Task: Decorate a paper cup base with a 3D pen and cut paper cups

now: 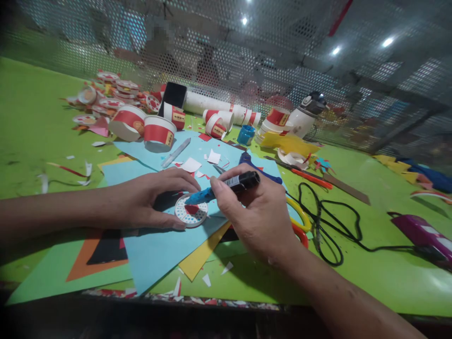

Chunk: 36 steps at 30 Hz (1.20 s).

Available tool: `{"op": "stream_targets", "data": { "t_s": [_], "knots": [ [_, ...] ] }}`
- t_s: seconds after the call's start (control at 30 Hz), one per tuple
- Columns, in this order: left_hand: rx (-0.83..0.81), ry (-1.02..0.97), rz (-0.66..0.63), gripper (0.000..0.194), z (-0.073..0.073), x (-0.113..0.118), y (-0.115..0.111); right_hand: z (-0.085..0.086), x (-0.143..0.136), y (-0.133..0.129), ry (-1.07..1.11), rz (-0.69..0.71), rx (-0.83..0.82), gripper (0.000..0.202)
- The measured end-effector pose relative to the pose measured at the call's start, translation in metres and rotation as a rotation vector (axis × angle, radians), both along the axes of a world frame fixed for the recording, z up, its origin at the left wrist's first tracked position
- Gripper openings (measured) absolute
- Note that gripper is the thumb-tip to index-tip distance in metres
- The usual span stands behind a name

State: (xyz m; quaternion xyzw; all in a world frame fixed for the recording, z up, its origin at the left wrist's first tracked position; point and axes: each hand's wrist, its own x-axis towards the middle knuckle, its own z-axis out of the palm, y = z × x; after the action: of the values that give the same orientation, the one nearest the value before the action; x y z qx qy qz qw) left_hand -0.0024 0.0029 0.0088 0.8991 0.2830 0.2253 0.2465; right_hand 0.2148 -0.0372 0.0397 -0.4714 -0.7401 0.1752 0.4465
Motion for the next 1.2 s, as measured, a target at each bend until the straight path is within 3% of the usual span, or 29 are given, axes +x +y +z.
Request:
{"op": "stream_targets", "data": {
  "t_s": [0.47, 1.2],
  "knots": [
    [-0.006, 0.023, 0.027, 0.043, 0.0007, 0.0002, -0.0017, 0.0006, -0.0006, -0.0001, -0.083, -0.012, 0.030, 0.015],
    [-0.005, 0.000, 0.022, 0.040, 0.0006, 0.0011, -0.0020, -0.0009, -0.0013, -0.0003, -0.034, -0.073, 0.019, 0.018]
  ]
}}
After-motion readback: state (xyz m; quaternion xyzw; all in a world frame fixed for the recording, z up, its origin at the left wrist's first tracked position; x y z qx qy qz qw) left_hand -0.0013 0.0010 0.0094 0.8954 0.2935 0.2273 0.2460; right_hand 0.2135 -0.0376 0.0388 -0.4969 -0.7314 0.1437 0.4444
